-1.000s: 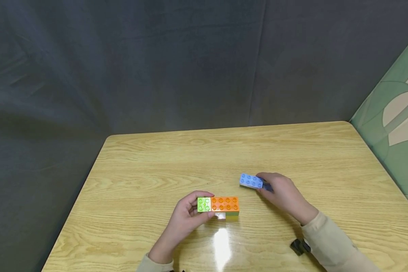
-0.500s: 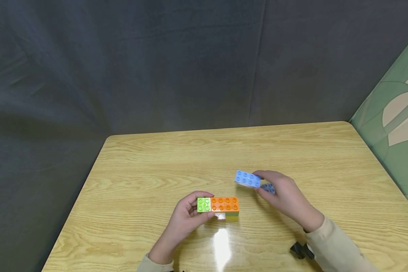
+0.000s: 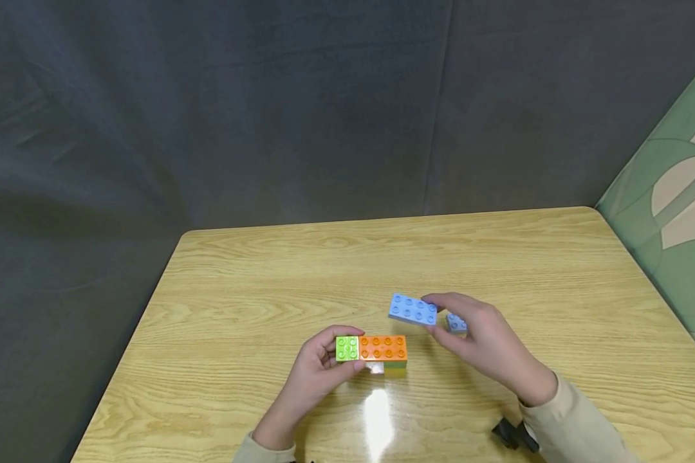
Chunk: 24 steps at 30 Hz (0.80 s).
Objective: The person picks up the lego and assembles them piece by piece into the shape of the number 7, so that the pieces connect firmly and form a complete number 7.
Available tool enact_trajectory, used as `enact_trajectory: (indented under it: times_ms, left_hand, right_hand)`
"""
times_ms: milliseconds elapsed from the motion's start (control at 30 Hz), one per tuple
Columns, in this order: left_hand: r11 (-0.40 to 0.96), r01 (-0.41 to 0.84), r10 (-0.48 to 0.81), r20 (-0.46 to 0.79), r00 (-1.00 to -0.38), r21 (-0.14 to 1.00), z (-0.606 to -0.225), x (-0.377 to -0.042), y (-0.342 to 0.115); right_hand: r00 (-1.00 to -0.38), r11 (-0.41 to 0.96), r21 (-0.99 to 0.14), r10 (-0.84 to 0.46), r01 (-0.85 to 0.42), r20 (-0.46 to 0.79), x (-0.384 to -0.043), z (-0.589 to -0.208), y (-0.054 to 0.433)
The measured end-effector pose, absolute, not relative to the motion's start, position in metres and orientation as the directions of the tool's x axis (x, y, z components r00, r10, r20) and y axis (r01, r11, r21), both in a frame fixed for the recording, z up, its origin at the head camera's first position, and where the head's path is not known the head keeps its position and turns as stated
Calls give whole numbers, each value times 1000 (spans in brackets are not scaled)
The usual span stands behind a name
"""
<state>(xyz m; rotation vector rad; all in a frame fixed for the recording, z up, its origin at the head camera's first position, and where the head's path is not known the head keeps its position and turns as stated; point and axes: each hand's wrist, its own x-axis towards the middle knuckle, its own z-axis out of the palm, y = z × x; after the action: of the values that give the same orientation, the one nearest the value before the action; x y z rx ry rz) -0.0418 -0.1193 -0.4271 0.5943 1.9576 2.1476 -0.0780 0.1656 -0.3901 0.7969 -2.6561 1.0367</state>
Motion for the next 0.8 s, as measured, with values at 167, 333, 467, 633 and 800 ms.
enact_trajectory:
  times_ms: [167, 333, 467, 633, 800]
  left_hand:
    - [-112, 123, 386, 157, -909, 986, -427, -42, -119]
    - [-109, 118, 386, 151, -910, 987, -427, -42, -119]
    - [-109, 117, 386, 151, -910, 987, -427, -42, -119]
    - [-103, 109, 382, 141, -914, 989, -427, -42, -119]
    - [-110, 100, 383, 135, -914, 989, -426, -42, -118]
  right_hand:
    - [-820, 565, -595, -422, -572, 387, -74, -385, 163]
    - [-808, 549, -593, -430, -589, 403, -71, -380, 159]
    - [-810, 539, -606, -435, -585, 394, -69, -378, 156]
    - [-783, 483, -621, -457, -617, 422, -67, -375, 151]
    - [-752, 433, -626, -493, -649, 438, -67, -372, 145]
